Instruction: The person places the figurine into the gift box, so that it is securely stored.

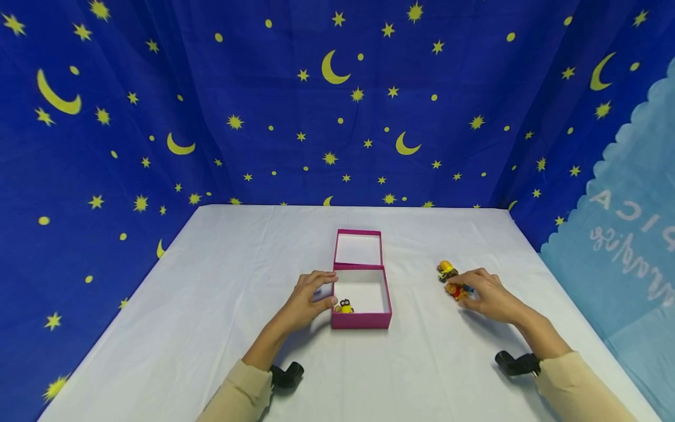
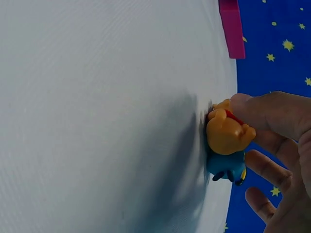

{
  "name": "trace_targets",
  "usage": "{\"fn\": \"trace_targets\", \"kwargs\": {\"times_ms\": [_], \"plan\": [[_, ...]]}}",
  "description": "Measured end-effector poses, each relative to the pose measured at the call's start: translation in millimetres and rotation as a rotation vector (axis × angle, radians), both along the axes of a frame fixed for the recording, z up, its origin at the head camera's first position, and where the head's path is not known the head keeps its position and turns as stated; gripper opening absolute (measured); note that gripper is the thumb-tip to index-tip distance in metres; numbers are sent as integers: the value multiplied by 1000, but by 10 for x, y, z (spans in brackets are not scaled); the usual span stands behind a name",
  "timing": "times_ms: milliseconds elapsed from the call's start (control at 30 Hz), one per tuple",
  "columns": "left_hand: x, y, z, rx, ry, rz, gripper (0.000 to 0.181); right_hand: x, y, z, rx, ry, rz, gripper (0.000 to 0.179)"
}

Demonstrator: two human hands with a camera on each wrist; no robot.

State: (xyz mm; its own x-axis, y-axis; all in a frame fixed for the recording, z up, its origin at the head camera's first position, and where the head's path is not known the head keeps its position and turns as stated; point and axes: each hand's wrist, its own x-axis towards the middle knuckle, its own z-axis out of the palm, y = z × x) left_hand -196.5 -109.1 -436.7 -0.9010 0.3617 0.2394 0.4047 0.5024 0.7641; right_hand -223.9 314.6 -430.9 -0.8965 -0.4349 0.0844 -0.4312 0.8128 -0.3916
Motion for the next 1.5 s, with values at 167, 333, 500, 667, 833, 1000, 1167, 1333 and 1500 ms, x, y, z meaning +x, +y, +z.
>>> {"fn": "trace_targets", "kwargs": {"times_ms": [167, 333, 500, 667, 833, 1000, 1167, 1333, 1500], "plan": [[5, 1, 5, 3, -8, 4, 44, -6, 25, -13, 5, -6, 12, 49], [-7, 6, -9, 7, 4, 1, 43, -22, 37, -32, 9, -7, 4, 52], [2, 4, -6, 13, 0, -2, 44, -51, 39, -64, 4, 14, -8, 49], [7, 8, 1, 15, -8, 1, 45, -78, 28, -89, -12, 28, -19, 44], [8, 11, -1, 17, -10, 4, 45, -99, 15, -96, -10, 12, -39, 45], [6, 13, -2, 15, -7, 5, 44, -120, -5, -86, 31, 13, -48, 47], [3, 9, -7, 15, -10, 6, 44, -139, -30, -78, 61, 7, -40, 49], [0, 8, -15, 16, -5, 4, 44, -139, -45, -78, 61, 9, -25, 46], [-2, 7, -17, 20, 4, 0, 44, -135, -53, -94, 45, 1, -43, 44]]}}
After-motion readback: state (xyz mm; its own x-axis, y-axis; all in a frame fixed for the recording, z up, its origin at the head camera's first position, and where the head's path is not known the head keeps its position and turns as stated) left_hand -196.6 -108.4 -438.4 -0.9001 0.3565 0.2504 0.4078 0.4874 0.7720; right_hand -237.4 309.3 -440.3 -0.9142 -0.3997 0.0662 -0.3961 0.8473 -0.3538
